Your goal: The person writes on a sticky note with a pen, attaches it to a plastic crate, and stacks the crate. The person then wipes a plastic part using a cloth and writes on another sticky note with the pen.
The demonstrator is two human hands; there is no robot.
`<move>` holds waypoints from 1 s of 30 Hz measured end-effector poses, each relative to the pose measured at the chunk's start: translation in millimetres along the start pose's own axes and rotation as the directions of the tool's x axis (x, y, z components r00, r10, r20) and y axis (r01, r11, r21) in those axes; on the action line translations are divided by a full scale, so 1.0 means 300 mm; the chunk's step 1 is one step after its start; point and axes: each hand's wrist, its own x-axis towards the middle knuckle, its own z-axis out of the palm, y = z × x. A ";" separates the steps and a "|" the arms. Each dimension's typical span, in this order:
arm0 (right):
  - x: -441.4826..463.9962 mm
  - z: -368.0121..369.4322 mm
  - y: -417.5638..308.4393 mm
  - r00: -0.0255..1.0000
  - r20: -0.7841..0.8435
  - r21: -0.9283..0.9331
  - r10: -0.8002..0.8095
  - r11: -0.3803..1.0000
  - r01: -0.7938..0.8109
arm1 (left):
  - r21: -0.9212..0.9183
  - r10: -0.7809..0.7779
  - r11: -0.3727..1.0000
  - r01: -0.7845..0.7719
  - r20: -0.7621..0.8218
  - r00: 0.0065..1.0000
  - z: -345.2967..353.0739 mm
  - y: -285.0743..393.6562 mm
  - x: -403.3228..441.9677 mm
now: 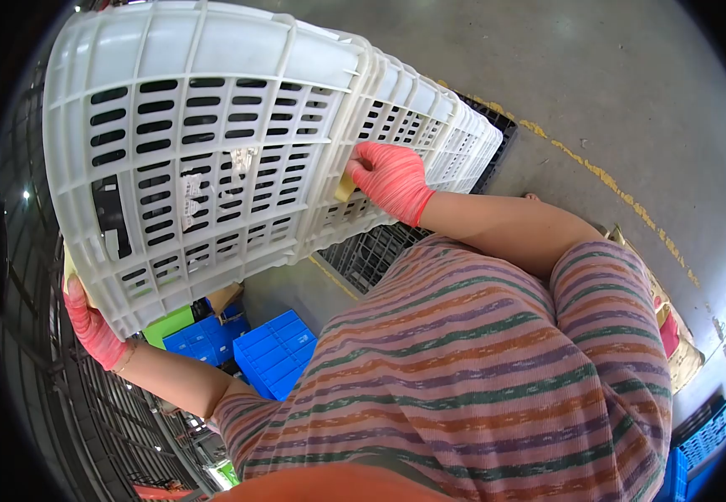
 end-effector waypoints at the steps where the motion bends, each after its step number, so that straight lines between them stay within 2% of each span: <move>1: 0.003 0.011 0.002 1.000 0.017 -0.019 0.006 1.000 -0.005 | 0.044 0.006 0.999 -0.007 0.009 1.000 -0.003 -0.001 0.002; 3: 0.002 0.042 0.016 0.999 0.045 -0.056 0.022 0.998 -0.019 | 0.123 -0.002 0.992 -0.007 0.071 0.997 -0.014 0.002 0.005; 5: 0.002 0.085 0.023 0.993 0.121 -0.210 -0.020 0.977 0.045 | 0.189 -0.023 0.982 -0.011 0.173 0.985 -0.029 0.007 0.012; 9: 0.020 0.089 0.020 0.974 0.212 -0.440 -0.084 0.881 0.172 | 0.274 0.000 0.961 -0.048 0.172 0.985 -0.059 0.003 0.023; 12: 0.045 0.045 0.029 0.977 0.149 -0.503 -0.150 0.839 0.206 | 0.267 0.001 0.963 -0.045 0.164 0.986 -0.054 -0.005 0.018; 15: 0.028 0.008 0.011 0.971 0.127 -0.449 -0.204 0.861 0.240 | 0.246 -0.015 0.969 -0.022 0.149 0.989 -0.049 -0.002 0.019; 16: 0.008 -0.012 0.019 0.947 0.212 -0.427 -0.243 0.848 0.313 | 0.250 -0.002 0.968 -0.031 0.132 0.991 -0.048 -0.005 0.017; 19: -0.015 -0.032 0.007 0.905 0.392 -0.499 -0.163 0.789 0.358 | 0.207 0.015 0.977 -0.040 0.118 0.993 -0.020 -0.009 0.012; 22: -0.010 -0.002 -0.006 0.866 0.424 -0.484 -0.265 0.742 0.463 | 0.121 0.017 0.992 -0.033 0.132 0.991 -0.002 -0.013 0.008; 23: -0.006 -0.004 -0.021 0.880 0.418 -0.486 -0.226 0.763 0.427 | 0.126 0.059 0.990 -0.063 0.030 0.998 0.053 -0.008 -0.020; 24: -0.011 -0.017 -0.028 0.889 0.415 -0.484 -0.196 0.779 0.398 | 0.119 0.070 0.990 -0.081 0.097 0.993 0.058 0.001 -0.014; 25: -0.016 -0.029 -0.012 0.881 0.374 -0.515 -0.291 0.725 0.458 | 0.063 0.051 0.997 -0.054 0.052 0.997 0.054 -0.006 -0.014; 26: -0.029 -0.043 -0.017 0.864 0.293 -0.470 -0.410 0.725 0.503 | 0.014 0.058 0.998 -0.060 0.102 0.993 0.041 -0.009 -0.006; 27: -0.033 -0.063 -0.016 0.841 0.276 -0.428 -0.466 0.723 0.542 | 0.011 0.098 0.995 -0.099 0.080 0.992 0.047 -0.009 -0.007; 28: -0.038 -0.078 -0.028 0.830 0.249 -0.358 -0.500 0.749 0.558 | -0.040 0.110 0.993 -0.108 0.058 0.992 0.040 -0.014 -0.004; 30: -0.043 -0.100 -0.053 0.843 0.273 -0.326 -0.464 0.779 0.535 | -0.113 0.130 0.986 -0.126 0.023 0.991 0.035 -0.012 -0.006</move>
